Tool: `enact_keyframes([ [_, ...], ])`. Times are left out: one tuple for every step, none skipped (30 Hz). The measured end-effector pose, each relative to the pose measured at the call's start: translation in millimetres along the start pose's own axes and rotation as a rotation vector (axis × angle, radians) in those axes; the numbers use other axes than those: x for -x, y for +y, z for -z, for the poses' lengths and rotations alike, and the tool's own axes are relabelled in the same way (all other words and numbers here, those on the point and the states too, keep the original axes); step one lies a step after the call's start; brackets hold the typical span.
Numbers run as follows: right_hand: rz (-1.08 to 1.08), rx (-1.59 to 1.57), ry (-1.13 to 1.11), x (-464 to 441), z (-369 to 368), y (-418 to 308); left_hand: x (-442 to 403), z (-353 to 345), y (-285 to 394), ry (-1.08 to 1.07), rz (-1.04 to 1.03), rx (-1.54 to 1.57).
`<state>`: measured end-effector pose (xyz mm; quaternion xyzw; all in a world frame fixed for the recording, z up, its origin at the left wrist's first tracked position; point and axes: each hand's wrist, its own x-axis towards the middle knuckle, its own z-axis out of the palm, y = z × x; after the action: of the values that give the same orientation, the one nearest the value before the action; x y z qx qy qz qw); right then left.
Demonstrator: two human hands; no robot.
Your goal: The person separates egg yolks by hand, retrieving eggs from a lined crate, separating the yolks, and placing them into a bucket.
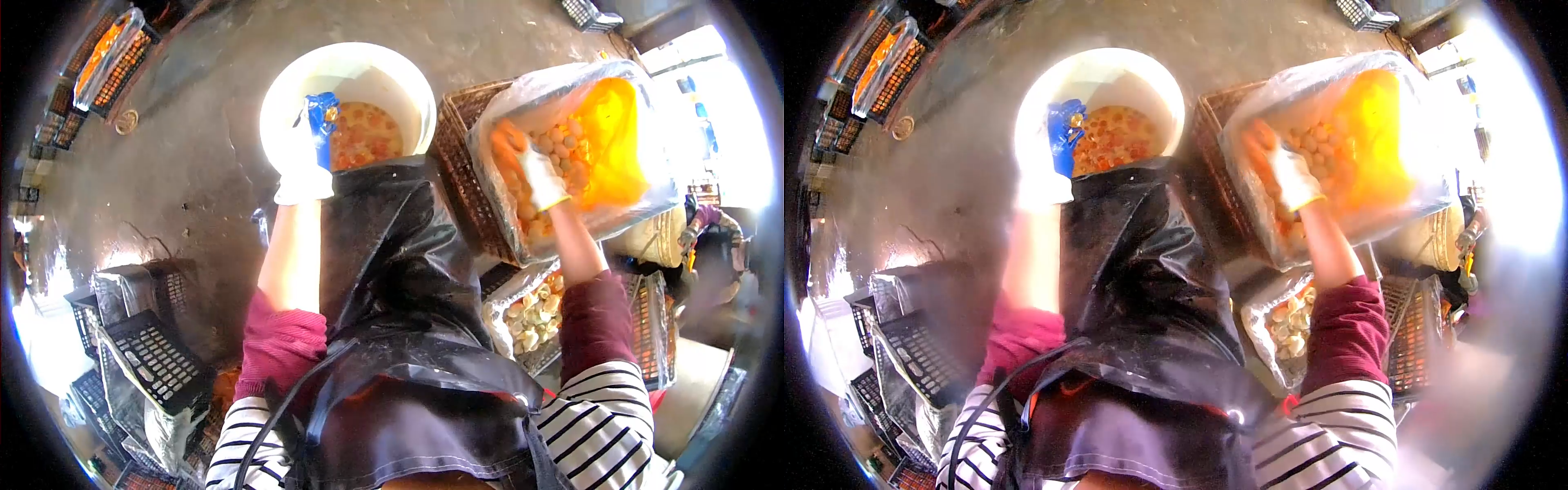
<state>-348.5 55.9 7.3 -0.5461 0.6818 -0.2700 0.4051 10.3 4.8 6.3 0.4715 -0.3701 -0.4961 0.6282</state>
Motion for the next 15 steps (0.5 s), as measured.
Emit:
enact_keyframes([
  [0.074,-0.456,-0.056,-1.6,-22.5,-30.5,-0.2,0.7,4.1,0.039,-0.036,-0.011],
  [0.17,-0.598,-0.107,-24.1,-38.8,-40.1,-1.2,2.5,8.0,0.078,-0.072,-0.026],
  [0.057,-0.802,-0.078,-26.5,-57.0,-77.7,-1.1,3.8,9.2,0.101,-0.075,-0.019],
  [0.06,-0.746,-0.047,-28.5,-71.4,-99.6,-1.0,5.0,10.5,0.123,-0.078,-0.012],
  [-0.005,-0.83,-0.066,-37.4,-85.6,-104.2,0.5,4.4,7.8,0.127,-0.048,0.019],
  [-0.072,-0.913,-0.084,-50.0,-97.1,-100.0,1.4,4.1,6.7,0.13,-0.018,0.051],
  [-0.11,-0.866,-0.09,-66.9,-110.9,-73.0,1.4,4.1,13.8,0.115,-0.003,0.066],
  [-0.024,-0.924,-0.138,-95.0,-119.5,-47.0,-0.3,6.6,12.3,0.113,-0.032,0.024],
  [-0.053,-0.944,-0.11,-93.2,-118.2,-51.5,-3.0,9.8,5.8,0.112,-0.059,-0.016],
  [-0.083,-0.958,-0.083,-89.6,-114.4,-60.9,-5.6,12.6,-4.4,0.115,-0.083,-0.05],
  [-0.074,-0.924,-0.142,-88.0,-111.4,-70.7,-12.9,20.5,-20.6,-0.019,-0.25,-0.457],
  [-0.067,-0.889,-0.199,-86.6,-109.1,-80.8,-20.2,28.2,-36.4,-0.087,-0.473,-0.831],
  [-0.06,-0.854,-0.255,-84.7,-108.7,-88.5,-22.1,23.6,-35.5,-0.151,-0.369,-0.651],
  [0.031,-0.81,-0.334,-81.5,-112.5,-95.1,-19.8,17.8,-35.5,-0.193,-0.185,-0.464],
  [0.124,-0.768,-0.415,-78.1,-120.2,-102.4,-17.3,11.6,-34.9,-0.198,-0.001,-0.28],
])
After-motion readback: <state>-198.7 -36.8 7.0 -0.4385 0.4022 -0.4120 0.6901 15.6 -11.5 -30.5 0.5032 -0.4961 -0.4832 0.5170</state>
